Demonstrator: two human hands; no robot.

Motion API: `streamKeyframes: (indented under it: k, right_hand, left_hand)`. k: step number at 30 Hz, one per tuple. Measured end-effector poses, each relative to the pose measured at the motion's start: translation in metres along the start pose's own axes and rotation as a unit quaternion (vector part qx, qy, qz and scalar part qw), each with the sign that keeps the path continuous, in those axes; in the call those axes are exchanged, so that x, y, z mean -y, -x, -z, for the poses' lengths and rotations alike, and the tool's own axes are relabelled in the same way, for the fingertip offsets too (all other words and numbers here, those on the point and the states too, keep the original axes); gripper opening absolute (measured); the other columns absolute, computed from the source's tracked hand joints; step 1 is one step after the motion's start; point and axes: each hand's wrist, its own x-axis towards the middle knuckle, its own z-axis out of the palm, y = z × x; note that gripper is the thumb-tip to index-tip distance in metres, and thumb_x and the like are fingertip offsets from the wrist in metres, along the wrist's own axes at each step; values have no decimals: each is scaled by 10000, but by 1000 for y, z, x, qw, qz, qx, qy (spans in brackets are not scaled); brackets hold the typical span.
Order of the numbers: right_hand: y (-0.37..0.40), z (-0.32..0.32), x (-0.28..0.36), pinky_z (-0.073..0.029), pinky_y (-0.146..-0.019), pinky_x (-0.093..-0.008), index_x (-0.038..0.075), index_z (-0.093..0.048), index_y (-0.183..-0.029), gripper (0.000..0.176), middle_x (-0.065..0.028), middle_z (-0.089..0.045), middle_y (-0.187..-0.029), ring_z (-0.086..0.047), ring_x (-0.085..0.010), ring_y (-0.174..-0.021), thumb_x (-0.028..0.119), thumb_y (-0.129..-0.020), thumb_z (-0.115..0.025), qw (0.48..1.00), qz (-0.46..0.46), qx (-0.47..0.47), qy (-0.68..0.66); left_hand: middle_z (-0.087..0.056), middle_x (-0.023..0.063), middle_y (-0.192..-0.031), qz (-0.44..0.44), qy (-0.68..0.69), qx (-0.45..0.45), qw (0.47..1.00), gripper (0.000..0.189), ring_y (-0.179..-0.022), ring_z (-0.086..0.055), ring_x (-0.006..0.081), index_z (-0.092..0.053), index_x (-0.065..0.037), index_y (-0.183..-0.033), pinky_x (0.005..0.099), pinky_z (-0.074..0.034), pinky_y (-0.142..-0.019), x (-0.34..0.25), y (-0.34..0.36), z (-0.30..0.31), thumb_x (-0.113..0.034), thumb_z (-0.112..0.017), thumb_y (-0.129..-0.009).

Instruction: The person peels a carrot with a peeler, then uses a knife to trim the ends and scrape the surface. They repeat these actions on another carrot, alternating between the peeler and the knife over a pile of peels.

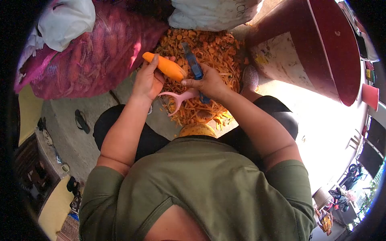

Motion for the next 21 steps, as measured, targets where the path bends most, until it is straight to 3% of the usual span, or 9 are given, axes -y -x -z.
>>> streamKeyframes:
  k: [5, 8, 11, 12, 15, 16, 18, 20, 21]
  right_hand:
    - [-5, 8, -3, -453, -626, -250, -17, -483, -1023, 398, -57, -558, -825, -530, -120, -685, 163, -733, -686, 984, -2, 55, -167]
    - [-1, 15, 18, -449, -634, -237, -7, -493, -1053, 345, -32, -545, -821, -530, -113, -692, 66, -744, -628, 971, -10, 45, -236]
    - [-8, 34, 24, -446, -628, -230, 6, -498, -1070, 350, -27, -550, -827, -527, -104, -689, 44, -741, -611, 993, 48, 24, -107]
    - [-7, 35, 26, -440, -619, -224, 11, -506, -1061, 337, -28, -549, -825, -522, -92, -683, 33, -738, -598, 994, 54, 20, -95]
    - [-7, 35, 27, -440, -618, -230, 15, -506, -1061, 331, -10, -549, -814, -523, -96, -682, 63, -751, -611, 997, 58, 34, -34]
    - [-7, 32, 27, -442, -619, -241, 15, -509, -1054, 323, -14, -553, -801, -526, -104, -678, 80, -756, -616, 995, 88, 41, -16]
    - [-6, 23, 25, -444, -622, -263, 14, -517, -1041, 311, -23, -561, -774, -534, -119, -670, 115, -767, -625, 987, 148, 56, 21]
    - [-4, 23, 30, -430, -649, -241, 3, -510, -1036, 314, -32, -559, -791, -508, -94, -709, 164, -792, -622, 985, 108, 29, 132]
    - [-3, 23, 32, -423, -662, -230, -3, -506, -1034, 320, -37, -557, -799, -495, -82, -729, 188, -804, -621, 978, 88, 14, 187]
  left_hand:
    - [-537, 145, -1041, -10, 11, 40, 999, 188, -1000, -530, 260, -442, -44, -1001, 375, -454, -854, -9, 4, -5, -81, -535, -842]
    - [-530, 185, -1065, 2, -49, 108, 993, 252, -1052, -507, 277, -444, -30, -1046, 377, -435, -883, -18, 10, -10, -107, -544, -828]
    - [-546, 174, -1047, 109, 27, 182, 977, 179, -1027, -529, 290, -467, -36, -967, 368, -479, -804, -34, 15, -12, -79, -549, -813]
    - [-539, 171, -1052, 179, 36, 215, 960, 259, -968, -562, 257, -461, -37, -1020, 344, -486, -786, -40, 12, -10, -118, -573, -801]
    - [-536, 141, -1041, 176, -120, 184, 960, 349, -887, -583, 195, -440, -37, -1109, 297, -487, -765, -28, 11, 1, -106, -578, -796]
    - [-529, 101, -1026, 211, -211, 191, 935, 456, -842, -568, 133, -392, -31, -1196, 246, -480, -731, -28, 12, 1, -97, -587, -789]
    - [-535, 81, -999, 202, -231, 205, 929, 472, -824, -559, 121, -387, -31, -1208, 237, -480, -706, -18, 18, -11, -93, -591, -786]
    - [-548, 63, -968, 220, -263, 205, 917, 485, -819, -550, 115, -406, -33, -1204, 252, -474, -693, -13, 18, -13, -102, -616, -772]
    - [-552, 59, -956, 186, -303, 179, 917, 469, -817, -549, 115, -422, -32, -1192, 253, -471, -694, -6, 12, -5, -104, -618, -772]
